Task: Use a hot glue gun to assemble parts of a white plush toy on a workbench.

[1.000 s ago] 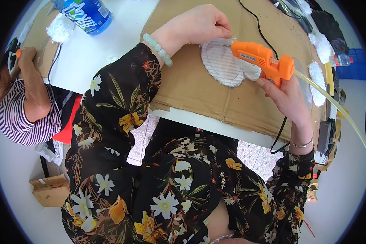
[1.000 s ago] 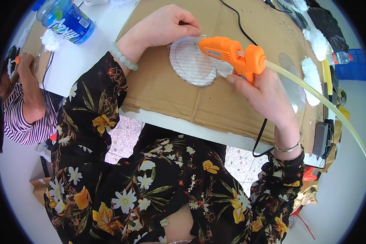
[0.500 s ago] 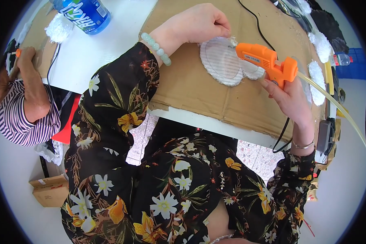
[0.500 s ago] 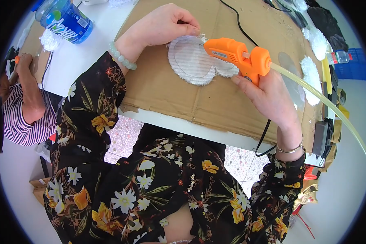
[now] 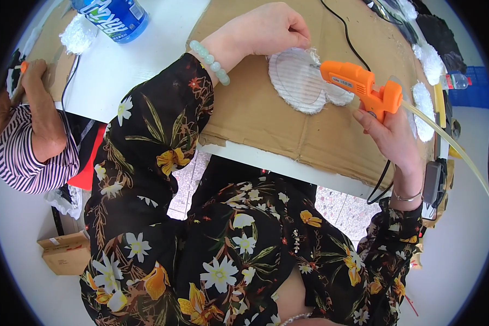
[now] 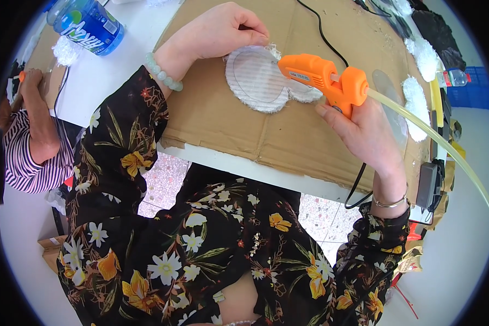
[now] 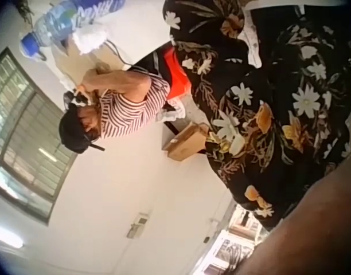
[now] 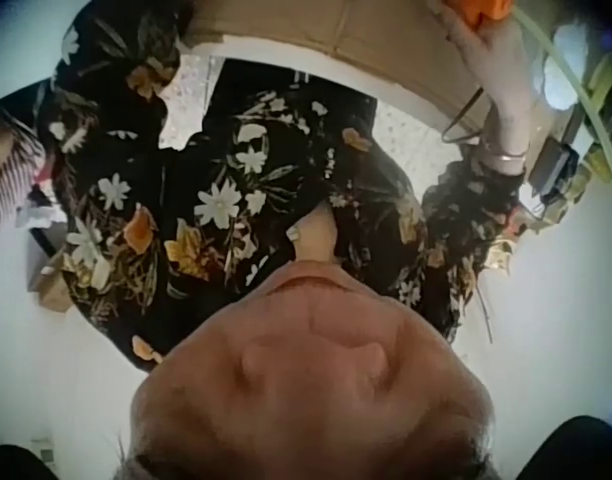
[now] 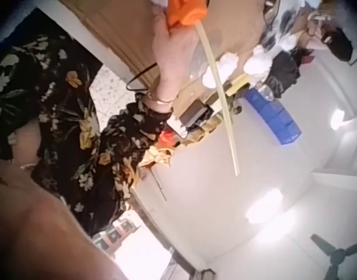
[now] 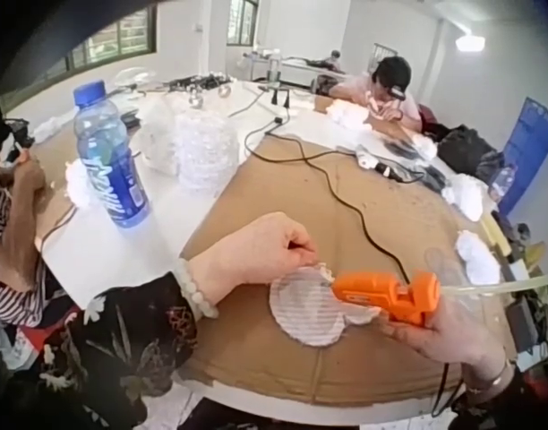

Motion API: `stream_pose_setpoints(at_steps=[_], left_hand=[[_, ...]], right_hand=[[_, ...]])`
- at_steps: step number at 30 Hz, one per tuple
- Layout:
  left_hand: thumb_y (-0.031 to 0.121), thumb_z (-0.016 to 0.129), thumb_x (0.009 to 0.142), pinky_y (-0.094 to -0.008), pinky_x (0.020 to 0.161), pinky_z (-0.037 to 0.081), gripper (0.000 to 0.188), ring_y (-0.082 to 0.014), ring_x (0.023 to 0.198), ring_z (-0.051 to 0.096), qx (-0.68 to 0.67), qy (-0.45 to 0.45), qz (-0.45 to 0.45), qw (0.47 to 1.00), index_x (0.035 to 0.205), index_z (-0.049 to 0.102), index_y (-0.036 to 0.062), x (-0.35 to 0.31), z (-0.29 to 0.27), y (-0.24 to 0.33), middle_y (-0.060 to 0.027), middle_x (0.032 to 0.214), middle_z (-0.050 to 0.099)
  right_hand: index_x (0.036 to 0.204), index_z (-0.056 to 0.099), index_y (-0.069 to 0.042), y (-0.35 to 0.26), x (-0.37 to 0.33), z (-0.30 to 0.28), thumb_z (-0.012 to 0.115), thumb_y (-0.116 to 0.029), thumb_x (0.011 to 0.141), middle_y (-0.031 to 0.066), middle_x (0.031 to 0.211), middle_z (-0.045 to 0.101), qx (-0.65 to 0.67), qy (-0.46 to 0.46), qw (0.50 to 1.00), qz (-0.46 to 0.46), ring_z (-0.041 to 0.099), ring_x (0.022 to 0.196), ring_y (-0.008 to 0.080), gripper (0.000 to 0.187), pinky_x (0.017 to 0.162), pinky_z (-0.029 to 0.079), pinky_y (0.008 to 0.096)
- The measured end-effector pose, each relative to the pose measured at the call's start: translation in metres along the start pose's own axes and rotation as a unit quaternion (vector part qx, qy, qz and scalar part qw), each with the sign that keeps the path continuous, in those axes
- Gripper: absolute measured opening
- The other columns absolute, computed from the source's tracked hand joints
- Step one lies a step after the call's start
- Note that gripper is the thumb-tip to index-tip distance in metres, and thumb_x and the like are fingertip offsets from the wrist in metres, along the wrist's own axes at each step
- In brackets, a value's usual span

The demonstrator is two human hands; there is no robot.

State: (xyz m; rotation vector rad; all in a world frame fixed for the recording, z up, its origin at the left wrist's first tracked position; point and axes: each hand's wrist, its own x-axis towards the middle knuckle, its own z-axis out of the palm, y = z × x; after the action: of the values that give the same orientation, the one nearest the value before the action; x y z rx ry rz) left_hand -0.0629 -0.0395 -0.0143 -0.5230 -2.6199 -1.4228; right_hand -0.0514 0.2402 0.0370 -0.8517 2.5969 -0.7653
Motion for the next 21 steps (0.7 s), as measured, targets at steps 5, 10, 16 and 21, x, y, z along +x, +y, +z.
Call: stream_pose_setpoints(at_steps=[5, 10, 16, 21], left_hand=[[0.013, 0.062, 0.074, -0.0322, 0.061, 0.049, 0.017, -0.0247, 0.063, 0.064, 0.004, 0.002, -0.004, 1.000, 0.083, 0.067, -0.0006, -0.001, 0.000, -0.003, -0.0183, 0.071, 0.064], [0.013, 0.063, 0.074, -0.0317, 0.061, 0.049, 0.017, -0.0239, 0.063, 0.064, -0.026, -0.024, -0.019, 0.999, 0.083, 0.067, -0.0008, 0.009, 0.008, -0.003, -0.0181, 0.070, 0.064], [0.012, 0.062, 0.075, -0.0306, 0.062, 0.049, 0.016, -0.0211, 0.064, 0.064, -0.018, -0.010, -0.015, 1.000, 0.084, 0.067, -0.0006, -0.001, 0.000, 0.000, -0.0166, 0.071, 0.065], [0.012, 0.061, 0.075, -0.0303, 0.063, 0.049, 0.017, -0.0199, 0.064, 0.063, -0.018, -0.015, -0.055, 0.998, 0.085, 0.067, -0.0003, -0.008, -0.007, 0.008, -0.0152, 0.072, 0.066]], right_hand=[[0.089, 0.054, -0.001, -0.001, -0.001, -0.001, 0.062, -0.012, 0.083, 0.0007, 0.070, 0.053, -0.018, 0.000, 1.000, 0.001, 0.051, 0.060, 0.0073, 0.015, 0.054, 0.043, 0.0218], [0.089, 0.054, -0.001, 0.007, -0.005, -0.004, 0.063, -0.013, 0.083, 0.0008, 0.069, 0.052, -0.024, 0.005, 0.999, 0.029, 0.051, 0.059, 0.0076, 0.015, 0.054, 0.043, 0.0219], [0.088, 0.054, -0.001, 0.000, -0.005, -0.006, 0.063, -0.012, 0.083, 0.0009, 0.068, 0.052, -0.017, -0.002, 0.999, 0.030, 0.051, 0.058, 0.0079, 0.016, 0.053, 0.043, 0.0219], [0.088, 0.054, -0.001, -0.002, -0.005, -0.001, 0.063, -0.012, 0.082, 0.0010, 0.068, 0.052, 0.020, 0.025, 0.999, -0.011, 0.051, 0.058, 0.0073, 0.016, 0.053, 0.042, 0.0219]])
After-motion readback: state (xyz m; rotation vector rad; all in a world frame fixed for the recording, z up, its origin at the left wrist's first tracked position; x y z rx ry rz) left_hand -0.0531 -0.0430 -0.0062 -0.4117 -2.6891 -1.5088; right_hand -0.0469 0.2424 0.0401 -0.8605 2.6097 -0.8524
